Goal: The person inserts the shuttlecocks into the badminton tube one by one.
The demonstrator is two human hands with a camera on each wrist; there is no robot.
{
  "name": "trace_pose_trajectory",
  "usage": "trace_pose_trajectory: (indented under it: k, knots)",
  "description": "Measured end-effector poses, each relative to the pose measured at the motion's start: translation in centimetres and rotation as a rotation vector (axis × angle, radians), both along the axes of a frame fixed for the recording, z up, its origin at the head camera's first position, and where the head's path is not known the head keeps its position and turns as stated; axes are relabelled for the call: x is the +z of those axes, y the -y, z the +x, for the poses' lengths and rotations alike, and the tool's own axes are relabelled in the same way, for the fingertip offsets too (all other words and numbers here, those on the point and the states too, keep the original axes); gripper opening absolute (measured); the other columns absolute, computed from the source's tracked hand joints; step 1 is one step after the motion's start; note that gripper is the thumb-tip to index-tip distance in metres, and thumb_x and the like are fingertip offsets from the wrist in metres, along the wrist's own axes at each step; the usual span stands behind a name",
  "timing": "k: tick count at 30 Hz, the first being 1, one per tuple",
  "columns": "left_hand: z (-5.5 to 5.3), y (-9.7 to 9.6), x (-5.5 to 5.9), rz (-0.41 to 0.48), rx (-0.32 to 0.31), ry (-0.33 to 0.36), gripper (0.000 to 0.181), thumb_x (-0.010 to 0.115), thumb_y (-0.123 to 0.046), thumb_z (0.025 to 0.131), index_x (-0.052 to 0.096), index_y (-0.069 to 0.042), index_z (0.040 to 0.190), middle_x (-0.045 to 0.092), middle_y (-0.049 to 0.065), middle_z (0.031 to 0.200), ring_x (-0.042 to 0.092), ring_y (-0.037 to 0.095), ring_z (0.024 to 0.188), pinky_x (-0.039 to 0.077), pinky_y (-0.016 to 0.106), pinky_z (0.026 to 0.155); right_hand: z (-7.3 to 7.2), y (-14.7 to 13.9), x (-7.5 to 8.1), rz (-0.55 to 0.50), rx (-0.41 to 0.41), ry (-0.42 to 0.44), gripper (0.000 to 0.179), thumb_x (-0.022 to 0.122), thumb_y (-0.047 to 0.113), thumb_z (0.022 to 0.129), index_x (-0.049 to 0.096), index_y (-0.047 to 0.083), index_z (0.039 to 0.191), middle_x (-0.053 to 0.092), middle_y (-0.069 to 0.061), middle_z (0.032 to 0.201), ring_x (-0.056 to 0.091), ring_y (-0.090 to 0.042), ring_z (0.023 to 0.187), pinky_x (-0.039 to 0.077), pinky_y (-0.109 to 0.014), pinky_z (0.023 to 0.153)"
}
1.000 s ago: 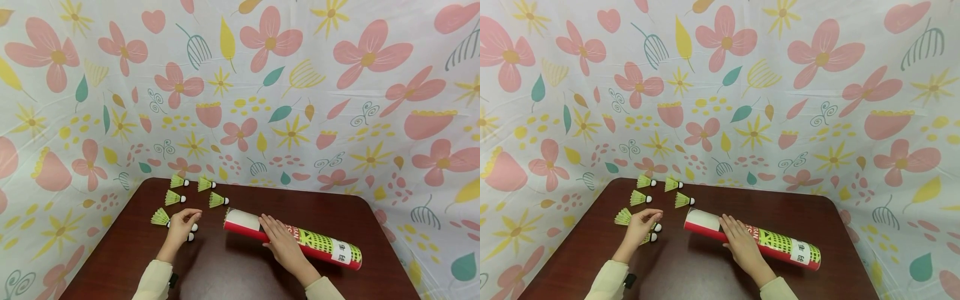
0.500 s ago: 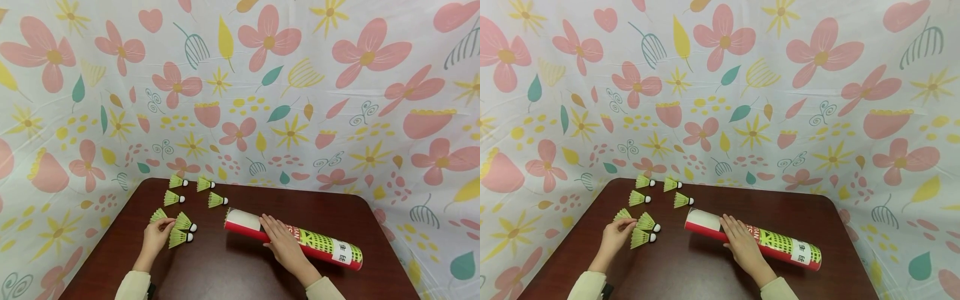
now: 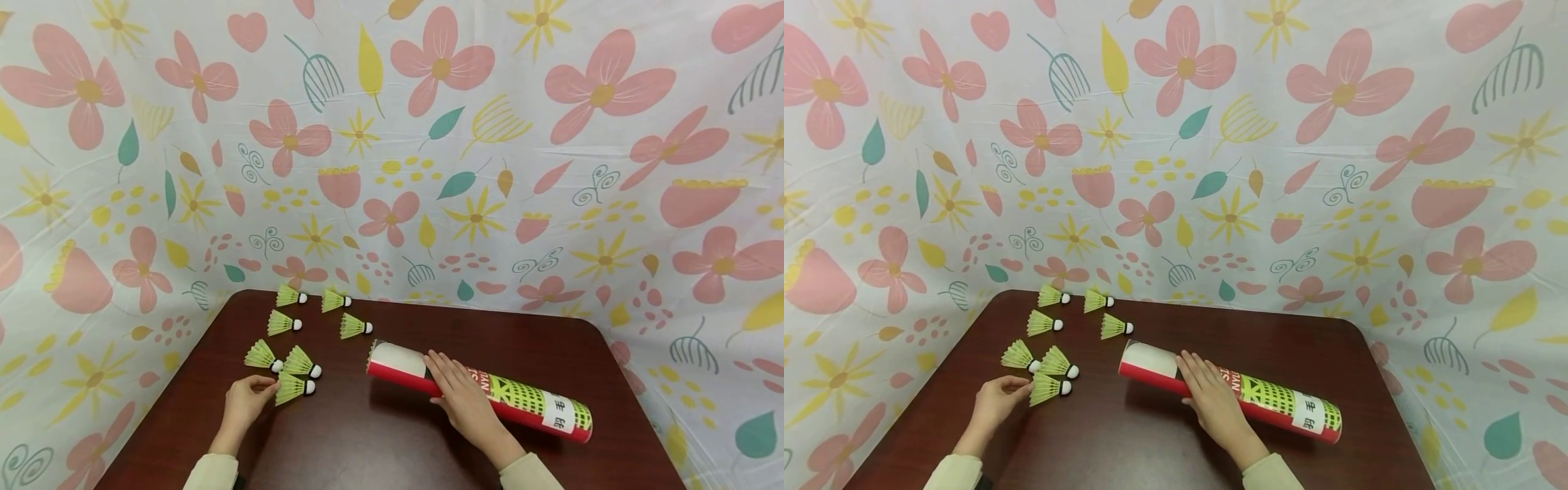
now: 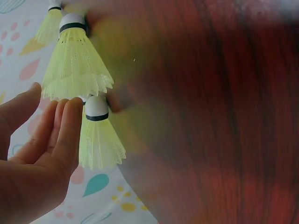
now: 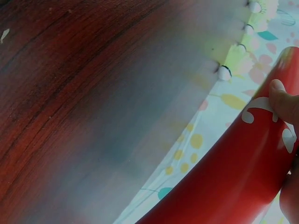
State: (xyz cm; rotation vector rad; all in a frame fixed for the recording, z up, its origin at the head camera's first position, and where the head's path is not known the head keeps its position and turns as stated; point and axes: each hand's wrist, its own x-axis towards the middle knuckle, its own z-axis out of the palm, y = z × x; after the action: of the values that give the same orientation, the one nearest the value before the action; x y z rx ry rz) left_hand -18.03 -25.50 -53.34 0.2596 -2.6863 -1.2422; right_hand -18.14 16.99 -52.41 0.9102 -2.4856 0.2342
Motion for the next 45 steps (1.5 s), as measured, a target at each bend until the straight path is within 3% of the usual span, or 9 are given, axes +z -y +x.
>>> trace_pose_trajectory:
  k: [8,18,27,34,45]
  knots:
    - [-0.1,-0.5,-0.6,0.009,-0.026,0.015,0.013,0.073,-0.009,0.085,0.072,0.003,0.090,0.069,0.007,0.073,0.061,0.014,0.061,0.048,0.029,0.055,0.1,0.0,-0.1,-0.002,0.001,0.000,0.088,0.082,0.021,0.076,0.035,0.005,0.148,0.041,-0.012,0.149,0.040,-0.026,0.136,0.035,-0.043,0.106]
    - [-0.1,-1.3,-0.6,0.019,-0.046,-0.017,0.008,0.074,-0.005,0.083,0.073,0.002,0.085,0.069,0.009,0.071,0.062,0.015,0.061,0.044,0.025,0.052,0.0,-0.1,-0.3,0.000,0.004,0.008,0.088,0.082,0.020,0.076,0.034,0.005,0.149,0.039,-0.012,0.150,0.039,-0.026,0.136,0.031,-0.041,0.109]
    - [-0.4,-2.3,0.3,0.048,-0.069,-0.032,0.005,0.075,-0.007,0.082,0.075,-0.002,0.085,0.069,0.008,0.071,0.062,0.014,0.062,0.046,0.024,0.054,-0.1,0.0,-0.5,-0.008,0.023,0.010,0.091,0.083,0.019,0.074,0.034,0.005,0.149,0.040,-0.013,0.149,0.039,-0.026,0.136,0.035,-0.045,0.106]
    - [-0.7,-3.1,1.0,0.065,-0.099,-0.088,0.005,0.076,-0.004,0.081,0.075,0.000,0.084,0.070,0.009,0.072,0.066,0.018,0.062,0.047,0.022,0.053,-0.1,0.1,-0.6,-0.023,0.024,0.000,0.086,0.082,0.020,0.077,0.036,0.005,0.148,0.042,-0.013,0.148,0.040,-0.027,0.135,0.036,-0.047,0.105]
    - [-1.2,-4.7,2.0,0.135,-0.130,-0.110,0.007,0.075,-0.005,0.082,0.075,0.001,0.086,0.071,0.012,0.083,0.068,0.019,0.067,0.051,0.022,0.058,0.1,0.5,-0.3,-0.016,0.030,0.015,0.086,0.082,0.020,0.077,0.035,0.005,0.148,0.042,-0.013,0.148,0.040,-0.027,0.135,0.036,-0.047,0.105]
